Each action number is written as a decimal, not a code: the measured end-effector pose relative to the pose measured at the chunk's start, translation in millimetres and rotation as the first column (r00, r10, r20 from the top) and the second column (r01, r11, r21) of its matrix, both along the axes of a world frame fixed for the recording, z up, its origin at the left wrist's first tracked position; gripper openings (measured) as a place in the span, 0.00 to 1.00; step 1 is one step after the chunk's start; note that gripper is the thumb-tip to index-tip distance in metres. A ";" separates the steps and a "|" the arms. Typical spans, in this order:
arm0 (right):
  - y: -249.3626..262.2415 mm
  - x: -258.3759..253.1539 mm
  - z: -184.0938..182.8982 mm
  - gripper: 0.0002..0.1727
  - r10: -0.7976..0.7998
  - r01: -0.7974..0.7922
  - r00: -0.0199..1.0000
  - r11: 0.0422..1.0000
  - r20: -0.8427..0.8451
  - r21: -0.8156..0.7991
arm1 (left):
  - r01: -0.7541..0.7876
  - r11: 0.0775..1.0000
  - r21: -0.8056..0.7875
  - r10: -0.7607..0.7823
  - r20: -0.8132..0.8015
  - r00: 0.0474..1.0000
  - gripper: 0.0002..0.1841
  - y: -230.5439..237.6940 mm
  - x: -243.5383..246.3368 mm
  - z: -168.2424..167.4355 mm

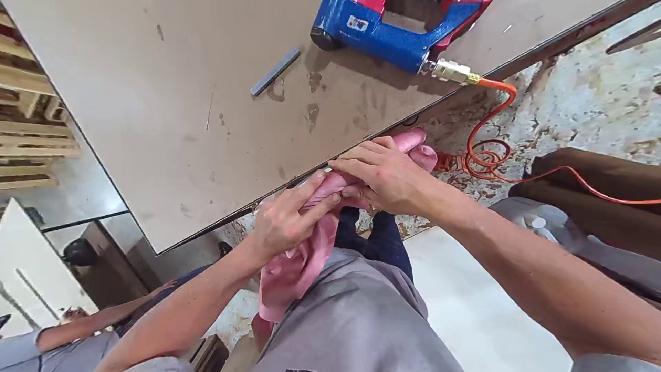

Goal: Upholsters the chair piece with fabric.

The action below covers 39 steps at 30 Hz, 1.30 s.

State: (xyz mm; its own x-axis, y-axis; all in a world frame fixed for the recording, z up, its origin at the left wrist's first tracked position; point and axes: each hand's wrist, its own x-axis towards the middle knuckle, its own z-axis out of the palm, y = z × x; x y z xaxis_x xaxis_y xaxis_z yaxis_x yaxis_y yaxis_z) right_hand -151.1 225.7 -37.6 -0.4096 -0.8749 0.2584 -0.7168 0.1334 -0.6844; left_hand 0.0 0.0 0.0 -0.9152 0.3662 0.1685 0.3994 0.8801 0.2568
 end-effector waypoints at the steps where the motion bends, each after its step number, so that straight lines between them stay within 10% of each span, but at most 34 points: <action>1: -0.9 1.8 0.0 0.23 -0.015 0.015 1.000 1.000 0.001 0.003 | -0.008 1.000 0.013 0.008 -0.010 1.000 0.20 2.0 0.8 -1.1; 10: -14.6 14.6 5.2 0.17 -0.137 0.137 0.991 0.988 -0.009 0.069 | -0.202 0.952 0.228 0.181 0.112 0.977 0.26 2.0 -5.6 5.1; 13: -16.7 17.0 8.7 0.17 -0.133 0.132 0.991 0.985 0.000 0.114 | -0.419 0.903 0.096 0.363 0.352 0.863 0.40 12.3 -12.8 19.6; 18: -21.0 20.0 11.1 0.14 -0.108 0.106 0.994 0.988 0.012 0.115 | -0.551 0.833 -0.052 0.505 0.479 0.718 0.37 28.8 -12.8 24.3; 28: -15.6 -7.8 20.6 0.30 0.141 -0.184 0.963 0.966 0.230 0.180 | -0.495 0.868 -0.030 0.479 0.308 0.822 0.29 37.3 4.5 15.4; 39: -26.4 8.2 6.4 0.21 0.120 -0.110 0.988 0.988 -0.094 0.106 | -0.499 0.866 -0.011 0.471 0.347 0.811 0.23 30.6 5.0 14.8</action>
State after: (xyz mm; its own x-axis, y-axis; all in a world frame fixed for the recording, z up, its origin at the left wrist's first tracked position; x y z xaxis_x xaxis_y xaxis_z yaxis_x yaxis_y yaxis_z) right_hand -143.0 199.3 -31.2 -0.2817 -0.9382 0.2011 -0.7953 0.1110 -0.5960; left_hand 5.0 30.6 14.8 -0.9763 -0.1419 -0.1637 -0.1941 0.9084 0.3702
